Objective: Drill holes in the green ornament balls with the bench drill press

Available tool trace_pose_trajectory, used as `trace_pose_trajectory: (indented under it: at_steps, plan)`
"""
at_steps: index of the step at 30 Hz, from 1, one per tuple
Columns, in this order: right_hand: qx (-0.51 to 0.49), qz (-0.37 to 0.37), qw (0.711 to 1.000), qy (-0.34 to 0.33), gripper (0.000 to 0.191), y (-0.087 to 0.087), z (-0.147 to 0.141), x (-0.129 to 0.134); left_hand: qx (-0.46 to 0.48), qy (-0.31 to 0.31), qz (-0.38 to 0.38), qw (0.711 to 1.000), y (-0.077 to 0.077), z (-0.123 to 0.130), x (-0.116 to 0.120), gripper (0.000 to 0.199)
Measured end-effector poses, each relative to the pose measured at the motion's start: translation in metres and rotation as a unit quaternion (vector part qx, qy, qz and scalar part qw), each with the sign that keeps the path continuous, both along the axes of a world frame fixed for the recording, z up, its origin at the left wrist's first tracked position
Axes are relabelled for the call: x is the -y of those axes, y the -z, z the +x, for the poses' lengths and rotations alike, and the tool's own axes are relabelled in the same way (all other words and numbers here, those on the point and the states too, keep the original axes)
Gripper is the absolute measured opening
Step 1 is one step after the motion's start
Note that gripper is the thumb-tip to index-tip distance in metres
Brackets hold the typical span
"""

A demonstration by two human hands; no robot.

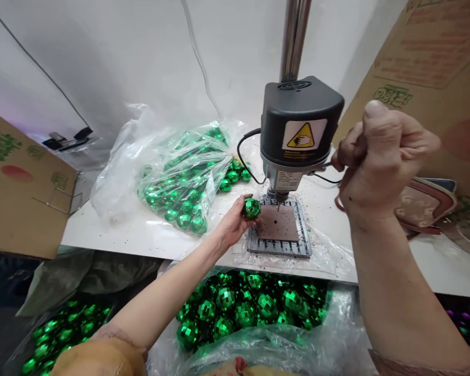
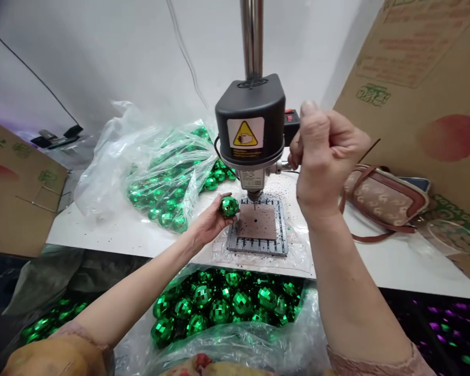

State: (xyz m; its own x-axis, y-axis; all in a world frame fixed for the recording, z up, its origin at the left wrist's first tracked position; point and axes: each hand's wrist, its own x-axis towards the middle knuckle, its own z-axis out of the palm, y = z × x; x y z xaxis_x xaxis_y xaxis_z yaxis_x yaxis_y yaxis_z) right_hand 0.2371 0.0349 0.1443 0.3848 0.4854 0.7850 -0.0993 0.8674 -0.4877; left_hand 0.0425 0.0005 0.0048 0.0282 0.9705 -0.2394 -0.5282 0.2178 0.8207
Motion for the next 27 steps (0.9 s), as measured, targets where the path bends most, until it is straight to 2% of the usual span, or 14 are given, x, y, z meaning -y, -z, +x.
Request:
trace_pose_trajectory:
  at_steps: [5, 10, 15, 20, 27]
  plan:
    - [-0.006, 0.002, 1.0, -0.012, 0.046, 0.0, 0.0, -0.003, -0.048, -0.004, 0.065, 0.997, 0.017, 0.008, -0.012, 0.043]
    - [-0.007, 0.01, 1.0, -0.012, 0.046, 0.001, 0.001, -0.006, -0.152, -0.025, 0.131, 0.979, 0.037, 0.01, -0.016, 0.053]
    - [-0.007, 0.013, 1.0, 0.004, 0.048, 0.0, 0.0, -0.009, -0.228, 0.001, 0.163, 0.96, 0.05, 0.01, -0.02, 0.06]
    - [-0.013, 0.032, 0.999, 0.001, 0.052, 0.001, -0.002, -0.011, -0.275, 0.036, 0.192, 0.941, 0.054, 0.011, -0.023, 0.061]
    - [-0.026, 0.06, 0.998, -0.02, 0.043, 0.0, -0.002, -0.011, -0.33, 0.068, 0.265, 0.904, 0.049, 0.019, -0.021, 0.057]
